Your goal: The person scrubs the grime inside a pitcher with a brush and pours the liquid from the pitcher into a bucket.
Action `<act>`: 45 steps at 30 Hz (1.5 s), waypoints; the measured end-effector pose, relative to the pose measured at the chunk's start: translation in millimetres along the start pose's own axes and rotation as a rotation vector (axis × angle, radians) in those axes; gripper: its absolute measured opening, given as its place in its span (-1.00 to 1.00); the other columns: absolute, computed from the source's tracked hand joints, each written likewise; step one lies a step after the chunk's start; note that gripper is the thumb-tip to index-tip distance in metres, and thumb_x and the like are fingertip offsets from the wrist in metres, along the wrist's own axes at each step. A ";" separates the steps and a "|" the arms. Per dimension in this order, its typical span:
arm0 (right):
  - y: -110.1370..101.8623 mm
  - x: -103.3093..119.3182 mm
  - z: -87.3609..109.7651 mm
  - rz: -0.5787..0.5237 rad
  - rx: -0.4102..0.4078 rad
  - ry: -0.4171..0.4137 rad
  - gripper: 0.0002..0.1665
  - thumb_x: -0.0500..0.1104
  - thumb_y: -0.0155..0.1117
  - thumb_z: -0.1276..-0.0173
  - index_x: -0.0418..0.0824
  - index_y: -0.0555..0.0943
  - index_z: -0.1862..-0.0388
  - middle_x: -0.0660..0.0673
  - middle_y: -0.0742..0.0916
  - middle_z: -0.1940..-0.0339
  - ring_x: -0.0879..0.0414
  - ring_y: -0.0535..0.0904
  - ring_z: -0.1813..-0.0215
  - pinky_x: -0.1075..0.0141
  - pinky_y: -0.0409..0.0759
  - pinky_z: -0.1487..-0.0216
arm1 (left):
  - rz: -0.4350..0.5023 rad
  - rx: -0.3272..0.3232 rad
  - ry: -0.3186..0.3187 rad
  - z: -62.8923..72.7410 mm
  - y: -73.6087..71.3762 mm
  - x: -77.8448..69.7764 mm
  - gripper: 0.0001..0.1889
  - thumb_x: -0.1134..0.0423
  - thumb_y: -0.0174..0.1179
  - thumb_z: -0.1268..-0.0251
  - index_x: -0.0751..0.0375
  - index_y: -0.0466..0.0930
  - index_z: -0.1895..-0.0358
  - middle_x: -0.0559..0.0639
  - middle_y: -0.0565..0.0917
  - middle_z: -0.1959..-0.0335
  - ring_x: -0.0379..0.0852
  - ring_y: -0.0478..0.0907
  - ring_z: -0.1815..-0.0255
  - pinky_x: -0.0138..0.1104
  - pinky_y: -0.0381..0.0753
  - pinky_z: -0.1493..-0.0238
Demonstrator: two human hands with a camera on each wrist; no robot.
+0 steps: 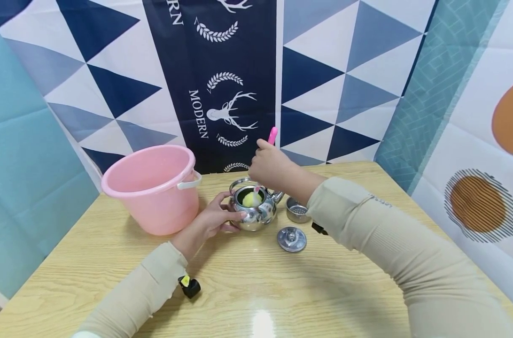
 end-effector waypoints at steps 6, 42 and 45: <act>-1.1 2.2 -8.0 -0.007 -0.061 0.002 -0.87 -0.01 0.43 -0.21 -0.02 0.74 0.42 -0.02 0.74 0.39 0.00 0.49 0.32 0.14 0.26 0.14 | 0.011 0.007 -0.006 1.1 -1.1 -2.3 -0.16 0.49 0.42 -0.06 -0.07 0.22 -0.40 0.26 0.34 -0.09 0.13 0.53 0.04 -0.04 0.74 0.20; 3.3 6.4 10.9 0.111 -0.042 -0.026 -0.82 -0.17 0.51 -0.11 0.01 0.75 0.28 -0.06 0.71 0.26 -0.06 0.49 0.08 0.03 0.26 -0.17 | 0.003 0.007 0.015 0.9 -1.7 -2.0 -0.16 0.50 0.42 -0.06 -0.02 0.22 -0.40 0.25 0.35 0.00 0.14 0.55 0.12 -0.01 0.74 0.23; 1.0 8.1 11.7 0.107 -0.054 -0.028 -0.81 -0.16 0.51 -0.12 0.02 0.76 0.24 -0.06 0.72 0.26 -0.06 0.48 0.10 0.05 0.27 -0.12 | 0.002 0.009 0.005 1.6 -1.4 -2.2 -0.16 0.49 0.42 -0.07 -0.04 0.22 -0.41 0.25 0.35 -0.02 0.13 0.55 0.11 -0.02 0.73 0.20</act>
Point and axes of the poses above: each hand's wrist, its own z-axis away from the middle knuckle, its own y-axis out of the palm, x = y × z, the point moved 7 cm from there along -z, towards the middle knuckle
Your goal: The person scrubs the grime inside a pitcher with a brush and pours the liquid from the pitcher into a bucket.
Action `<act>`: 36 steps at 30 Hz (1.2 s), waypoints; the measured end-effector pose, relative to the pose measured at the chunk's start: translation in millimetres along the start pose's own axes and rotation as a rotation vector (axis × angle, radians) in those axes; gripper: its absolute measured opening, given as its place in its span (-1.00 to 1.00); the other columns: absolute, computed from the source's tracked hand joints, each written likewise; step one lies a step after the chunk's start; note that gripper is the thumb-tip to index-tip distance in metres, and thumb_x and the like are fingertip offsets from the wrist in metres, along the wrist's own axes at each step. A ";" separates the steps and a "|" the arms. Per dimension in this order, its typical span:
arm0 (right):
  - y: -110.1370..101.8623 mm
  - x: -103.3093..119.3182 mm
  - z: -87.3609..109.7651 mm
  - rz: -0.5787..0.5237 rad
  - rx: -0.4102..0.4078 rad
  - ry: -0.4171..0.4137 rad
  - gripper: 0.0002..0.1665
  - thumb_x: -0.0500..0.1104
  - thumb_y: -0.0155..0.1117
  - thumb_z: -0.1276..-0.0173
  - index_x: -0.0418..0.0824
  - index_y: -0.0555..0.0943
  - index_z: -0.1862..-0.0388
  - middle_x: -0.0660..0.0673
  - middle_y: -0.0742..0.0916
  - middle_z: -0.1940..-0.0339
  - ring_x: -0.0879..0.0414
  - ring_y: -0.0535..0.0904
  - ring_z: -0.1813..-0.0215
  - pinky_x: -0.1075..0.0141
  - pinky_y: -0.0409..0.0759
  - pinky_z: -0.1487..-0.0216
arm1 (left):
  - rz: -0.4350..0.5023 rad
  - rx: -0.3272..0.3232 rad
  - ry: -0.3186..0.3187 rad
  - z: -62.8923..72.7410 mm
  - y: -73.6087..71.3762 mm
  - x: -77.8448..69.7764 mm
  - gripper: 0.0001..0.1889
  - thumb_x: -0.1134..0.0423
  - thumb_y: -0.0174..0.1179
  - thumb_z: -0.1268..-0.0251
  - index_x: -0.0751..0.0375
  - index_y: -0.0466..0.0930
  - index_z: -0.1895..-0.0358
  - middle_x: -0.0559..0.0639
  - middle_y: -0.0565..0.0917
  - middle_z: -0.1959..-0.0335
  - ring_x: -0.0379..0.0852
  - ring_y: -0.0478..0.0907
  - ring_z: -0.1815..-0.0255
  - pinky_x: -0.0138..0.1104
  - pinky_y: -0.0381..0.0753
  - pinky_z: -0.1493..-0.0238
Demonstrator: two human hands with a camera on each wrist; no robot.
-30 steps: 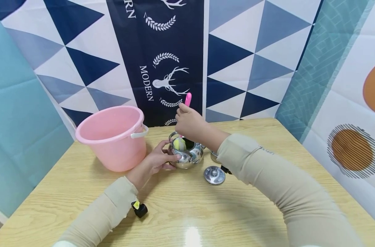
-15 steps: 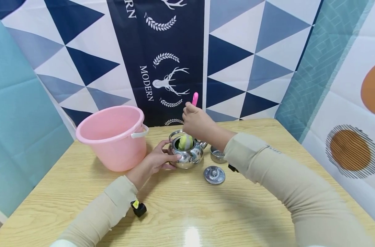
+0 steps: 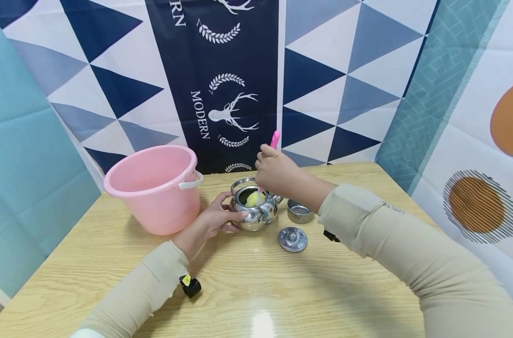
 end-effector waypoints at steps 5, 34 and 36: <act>-4.6 5.6 -3.8 0.016 -0.043 -0.006 -0.80 -0.16 0.50 -0.15 0.01 0.75 0.21 -0.07 0.72 0.24 -0.05 0.45 0.10 0.07 0.25 -0.10 | -0.008 -0.004 -0.019 0.6 0.1 -0.1 -0.17 0.47 0.42 -0.08 -0.06 0.22 -0.41 0.25 0.35 -0.05 0.13 0.54 0.07 -0.03 0.73 0.19; -2.4 6.3 -13.7 0.166 -0.122 0.034 -0.93 -0.20 0.43 -0.16 -0.05 0.73 0.49 -0.07 0.72 0.30 -0.04 0.47 0.09 0.10 0.19 -0.17 | -0.026 0.005 -0.007 4.6 0.4 -2.8 -0.17 0.44 0.42 -0.09 -0.04 0.20 -0.41 0.26 0.34 -0.10 0.13 0.55 0.07 -0.02 0.72 0.15; -3.5 4.8 -12.4 0.144 -0.099 0.017 -0.95 -0.16 0.45 -0.16 -0.04 0.74 0.47 -0.06 0.73 0.27 -0.03 0.50 0.04 0.09 0.19 -0.21 | -0.028 0.004 -0.009 4.9 0.3 -2.7 -0.18 0.43 0.43 -0.09 -0.04 0.22 -0.40 0.26 0.34 -0.11 0.13 0.55 0.06 -0.03 0.73 0.16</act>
Point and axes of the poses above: each hand's wrist, its own z-axis away from the middle knuckle, its own y-axis out of the palm, x = y × z, the point moved 7 cm from there along -z, towards the middle knuckle
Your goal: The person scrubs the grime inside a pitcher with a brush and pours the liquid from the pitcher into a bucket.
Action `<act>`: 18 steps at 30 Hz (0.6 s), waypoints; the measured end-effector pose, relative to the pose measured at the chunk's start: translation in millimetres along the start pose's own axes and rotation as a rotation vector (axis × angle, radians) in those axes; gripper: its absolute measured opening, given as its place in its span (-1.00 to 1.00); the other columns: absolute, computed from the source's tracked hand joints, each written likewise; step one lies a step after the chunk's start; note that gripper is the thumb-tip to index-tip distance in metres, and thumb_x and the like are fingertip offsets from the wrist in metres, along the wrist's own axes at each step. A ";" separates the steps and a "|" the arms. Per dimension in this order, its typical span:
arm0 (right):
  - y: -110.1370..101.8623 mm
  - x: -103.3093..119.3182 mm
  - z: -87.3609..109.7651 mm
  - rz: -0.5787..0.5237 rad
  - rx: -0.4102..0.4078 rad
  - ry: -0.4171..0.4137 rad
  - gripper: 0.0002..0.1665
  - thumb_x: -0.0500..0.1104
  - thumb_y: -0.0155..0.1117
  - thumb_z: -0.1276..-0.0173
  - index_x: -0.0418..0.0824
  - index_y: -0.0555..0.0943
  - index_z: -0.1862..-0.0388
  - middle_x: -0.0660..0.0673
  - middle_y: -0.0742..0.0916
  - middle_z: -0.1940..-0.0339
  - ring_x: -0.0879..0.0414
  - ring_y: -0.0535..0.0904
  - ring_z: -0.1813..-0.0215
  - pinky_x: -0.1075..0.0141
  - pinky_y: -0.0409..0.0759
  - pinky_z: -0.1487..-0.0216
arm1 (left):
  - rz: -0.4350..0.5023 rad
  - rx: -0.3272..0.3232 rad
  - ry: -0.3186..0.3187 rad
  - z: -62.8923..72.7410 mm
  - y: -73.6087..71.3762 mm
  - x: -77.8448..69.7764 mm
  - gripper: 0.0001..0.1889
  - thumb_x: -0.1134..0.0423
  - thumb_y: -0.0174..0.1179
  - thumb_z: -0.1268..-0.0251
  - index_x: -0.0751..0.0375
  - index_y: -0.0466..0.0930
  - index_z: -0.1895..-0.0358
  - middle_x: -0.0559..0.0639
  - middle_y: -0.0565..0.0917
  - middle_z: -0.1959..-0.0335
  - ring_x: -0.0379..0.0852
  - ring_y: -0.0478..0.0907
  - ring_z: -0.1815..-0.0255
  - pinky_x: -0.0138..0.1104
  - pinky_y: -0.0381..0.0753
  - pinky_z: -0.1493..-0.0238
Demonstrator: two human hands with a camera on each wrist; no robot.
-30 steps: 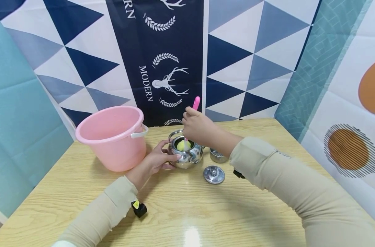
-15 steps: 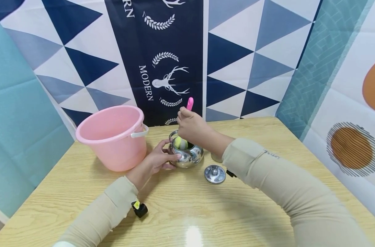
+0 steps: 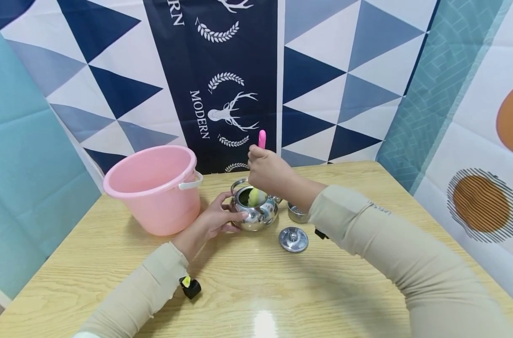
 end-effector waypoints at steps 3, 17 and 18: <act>0.4 -1.2 3.9 -0.036 0.023 -0.016 -0.96 -0.16 0.47 -0.16 -0.04 0.75 0.46 -0.05 0.74 0.27 -0.02 0.52 0.03 0.08 0.21 -0.21 | -0.004 -0.006 0.002 -1.0 0.9 1.2 -0.19 0.43 0.43 -0.09 -0.06 0.24 -0.39 0.26 0.34 -0.11 0.12 0.56 0.07 -0.05 0.74 0.18; 8.7 -0.9 11.1 -0.245 0.064 0.077 -0.80 -0.19 0.46 -0.20 0.00 0.75 0.18 -0.11 0.72 0.24 -0.11 0.53 0.03 0.02 0.27 -0.23 | 0.001 -0.015 -0.005 -2.4 0.8 3.2 -0.17 0.44 0.44 -0.07 -0.06 0.22 -0.40 0.27 0.33 -0.12 0.14 0.55 0.05 -0.06 0.74 0.19; 8.2 0.0 10.8 -0.242 0.044 0.090 -0.81 -0.22 0.45 -0.21 -0.01 0.75 0.19 -0.12 0.72 0.25 -0.12 0.53 0.03 0.01 0.27 -0.25 | 0.000 -0.015 -0.004 -2.4 0.7 3.0 -0.16 0.44 0.44 -0.07 -0.05 0.21 -0.40 0.27 0.33 -0.13 0.13 0.55 0.05 -0.06 0.74 0.20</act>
Point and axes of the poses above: each hand's wrist, its own z-axis away from the middle knuckle, its own y-axis out of the palm, x = y × z, the point moved 7 cm from there along -z, towards the middle knuckle
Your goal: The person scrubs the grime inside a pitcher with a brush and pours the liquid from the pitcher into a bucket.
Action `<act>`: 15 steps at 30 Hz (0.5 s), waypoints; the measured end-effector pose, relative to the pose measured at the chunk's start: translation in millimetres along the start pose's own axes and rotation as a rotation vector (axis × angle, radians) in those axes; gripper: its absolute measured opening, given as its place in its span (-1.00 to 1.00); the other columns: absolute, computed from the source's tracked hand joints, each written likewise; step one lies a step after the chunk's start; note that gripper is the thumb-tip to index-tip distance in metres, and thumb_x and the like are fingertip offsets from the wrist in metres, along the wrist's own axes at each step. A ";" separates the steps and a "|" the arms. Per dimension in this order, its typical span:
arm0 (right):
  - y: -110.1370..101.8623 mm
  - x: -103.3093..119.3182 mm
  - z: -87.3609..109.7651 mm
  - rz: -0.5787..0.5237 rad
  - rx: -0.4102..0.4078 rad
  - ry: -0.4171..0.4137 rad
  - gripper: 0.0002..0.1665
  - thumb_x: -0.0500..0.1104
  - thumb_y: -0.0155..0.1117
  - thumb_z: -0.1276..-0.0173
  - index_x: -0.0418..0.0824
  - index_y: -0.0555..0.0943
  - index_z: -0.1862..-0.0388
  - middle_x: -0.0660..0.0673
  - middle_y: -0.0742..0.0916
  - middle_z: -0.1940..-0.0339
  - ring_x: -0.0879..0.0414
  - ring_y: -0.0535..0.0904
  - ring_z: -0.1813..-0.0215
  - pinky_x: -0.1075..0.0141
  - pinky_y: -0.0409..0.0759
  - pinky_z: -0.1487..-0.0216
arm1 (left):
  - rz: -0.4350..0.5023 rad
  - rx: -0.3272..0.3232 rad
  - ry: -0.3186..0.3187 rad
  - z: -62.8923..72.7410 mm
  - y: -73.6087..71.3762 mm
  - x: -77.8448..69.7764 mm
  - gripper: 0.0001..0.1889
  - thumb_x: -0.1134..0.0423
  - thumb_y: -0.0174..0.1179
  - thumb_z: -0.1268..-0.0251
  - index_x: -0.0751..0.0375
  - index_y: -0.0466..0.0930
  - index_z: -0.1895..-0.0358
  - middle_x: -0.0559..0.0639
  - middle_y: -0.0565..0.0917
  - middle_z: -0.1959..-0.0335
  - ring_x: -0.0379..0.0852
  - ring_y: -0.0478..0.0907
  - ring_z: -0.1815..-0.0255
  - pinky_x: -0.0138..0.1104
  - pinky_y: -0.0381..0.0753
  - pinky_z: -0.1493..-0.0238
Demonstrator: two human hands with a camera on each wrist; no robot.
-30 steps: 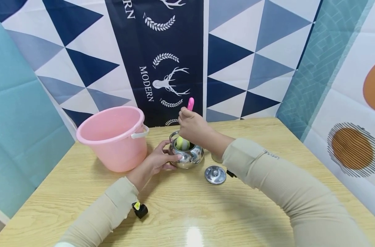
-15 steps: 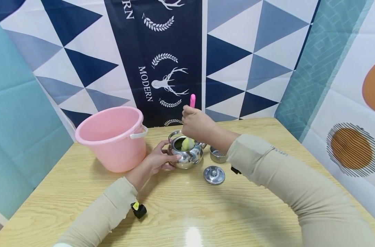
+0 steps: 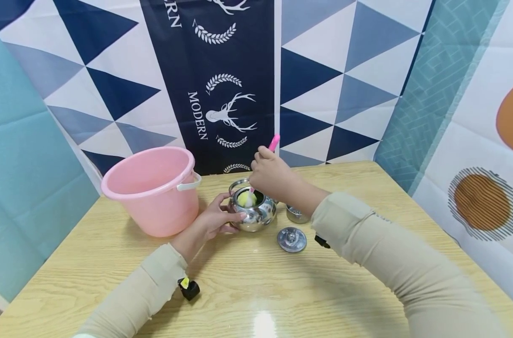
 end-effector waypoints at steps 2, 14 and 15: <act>-0.2 2.3 -1.3 0.007 -0.039 0.018 -0.83 -0.25 0.43 -0.21 -0.03 0.75 0.23 -0.13 0.71 0.28 -0.12 0.52 0.06 0.01 0.27 -0.23 | 0.004 0.000 0.000 0.1 -0.8 -0.1 -0.16 0.44 0.44 -0.07 -0.05 0.20 -0.40 0.27 0.33 -0.14 0.13 0.55 0.05 -0.06 0.74 0.19; 6.1 7.4 -3.2 0.219 -0.090 0.025 -0.84 -0.05 0.35 -0.26 -0.11 0.73 0.35 -0.13 0.67 0.34 -0.08 0.42 0.16 0.05 0.23 -0.18 | 0.002 0.000 0.021 -0.8 -0.9 1.0 -0.16 0.42 0.46 -0.05 -0.04 0.22 -0.40 0.27 0.32 -0.14 0.12 0.55 0.06 -0.08 0.75 0.24; 5.6 7.3 -2.8 0.225 -0.089 0.017 -0.84 -0.05 0.35 -0.25 -0.11 0.73 0.36 -0.13 0.67 0.35 -0.08 0.42 0.17 0.05 0.22 -0.19 | 0.003 0.000 0.021 -0.9 -1.1 1.3 -0.15 0.42 0.46 -0.05 -0.04 0.21 -0.40 0.27 0.32 -0.14 0.13 0.55 0.06 -0.08 0.75 0.24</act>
Point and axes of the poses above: each hand's wrist, its own z-axis away from the middle knuckle, its own y-axis out of the palm, x = y × z, the point moved 7 cm from there along -z, towards the middle knuckle
